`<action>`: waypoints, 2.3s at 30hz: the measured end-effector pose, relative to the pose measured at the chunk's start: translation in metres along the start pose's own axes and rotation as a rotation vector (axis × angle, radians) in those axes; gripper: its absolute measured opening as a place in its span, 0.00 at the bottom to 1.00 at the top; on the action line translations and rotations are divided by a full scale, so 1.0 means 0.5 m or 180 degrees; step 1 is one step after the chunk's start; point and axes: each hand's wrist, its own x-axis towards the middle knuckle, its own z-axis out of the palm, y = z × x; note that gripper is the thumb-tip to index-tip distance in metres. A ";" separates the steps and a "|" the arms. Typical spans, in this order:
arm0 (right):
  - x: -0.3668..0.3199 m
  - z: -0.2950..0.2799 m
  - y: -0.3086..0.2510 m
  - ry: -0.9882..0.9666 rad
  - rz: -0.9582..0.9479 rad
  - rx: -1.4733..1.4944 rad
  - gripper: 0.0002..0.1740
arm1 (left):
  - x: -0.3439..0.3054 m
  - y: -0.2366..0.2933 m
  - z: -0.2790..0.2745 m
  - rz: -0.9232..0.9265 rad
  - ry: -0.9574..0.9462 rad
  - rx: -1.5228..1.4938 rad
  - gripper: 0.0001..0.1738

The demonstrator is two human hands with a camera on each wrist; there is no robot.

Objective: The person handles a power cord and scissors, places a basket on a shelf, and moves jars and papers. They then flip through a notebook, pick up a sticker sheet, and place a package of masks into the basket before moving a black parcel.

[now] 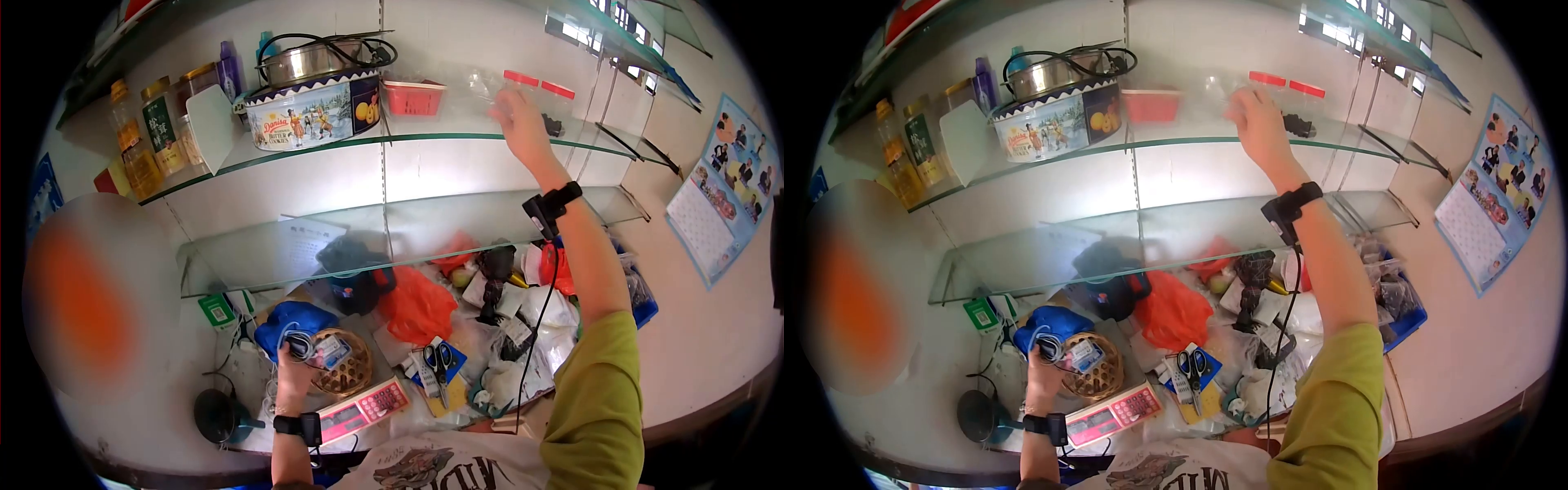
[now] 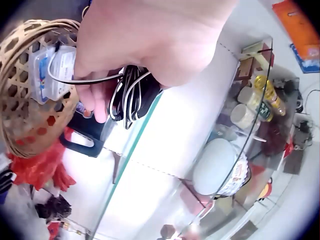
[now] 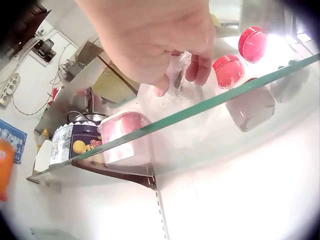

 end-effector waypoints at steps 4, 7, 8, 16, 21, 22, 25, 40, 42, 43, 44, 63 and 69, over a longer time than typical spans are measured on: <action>-0.013 -0.058 -0.037 0.0018 0.0041 0.0273 0.13 | -0.020 0.056 -0.008 0.0633 -0.0544 0.0128 0.26; -0.041 -0.104 -0.059 -0.0066 0.0498 0.0604 0.15 | -0.056 0.104 -0.013 0.1181 -0.0280 -0.0407 0.23; -0.056 -0.116 -0.057 -0.0036 0.0696 0.0683 0.16 | -0.069 0.112 -0.013 0.1212 -0.0166 -0.0405 0.23; -0.210 -0.240 -0.184 -0.0527 0.1242 0.1261 0.21 | -0.074 0.103 -0.143 0.1553 0.0352 -0.0374 0.23; -0.330 -0.191 -0.335 -0.0993 0.1056 0.1750 0.17 | -0.025 0.028 -0.234 0.0541 0.0540 -0.0267 0.26; -0.355 -0.164 -0.361 -0.1145 0.1079 0.2041 0.15 | -0.022 0.017 -0.238 0.0367 0.0723 -0.0249 0.24; -0.414 -0.079 -0.442 -0.1436 0.0571 0.2335 0.15 | 0.014 -0.017 -0.289 0.0292 0.1061 0.0322 0.21; -0.646 0.110 -0.638 -0.1603 0.0307 0.1996 0.20 | -0.031 -0.034 -0.178 0.2662 0.2824 0.5839 0.28; -0.641 0.108 -0.649 -0.1542 0.0328 0.1938 0.21 | -0.079 -0.034 -0.146 0.1286 -0.0007 0.1534 0.30; -0.643 0.106 -0.652 -0.1478 0.0328 0.1904 0.21 | -0.116 -0.034 -0.093 0.0819 -0.0506 0.0731 0.31; -0.647 0.107 -0.654 -0.1504 0.0330 0.1906 0.21 | -0.149 -0.041 -0.032 0.0358 -0.0980 -0.0081 0.33; -0.620 0.056 -0.630 -0.2783 0.2992 0.4165 0.35 | -0.249 -0.095 0.028 0.0670 0.0301 0.1837 0.24; -0.637 0.005 -0.635 -0.3570 0.1880 0.2881 0.20 | -0.287 -0.069 0.035 0.0013 -0.0725 0.3396 0.23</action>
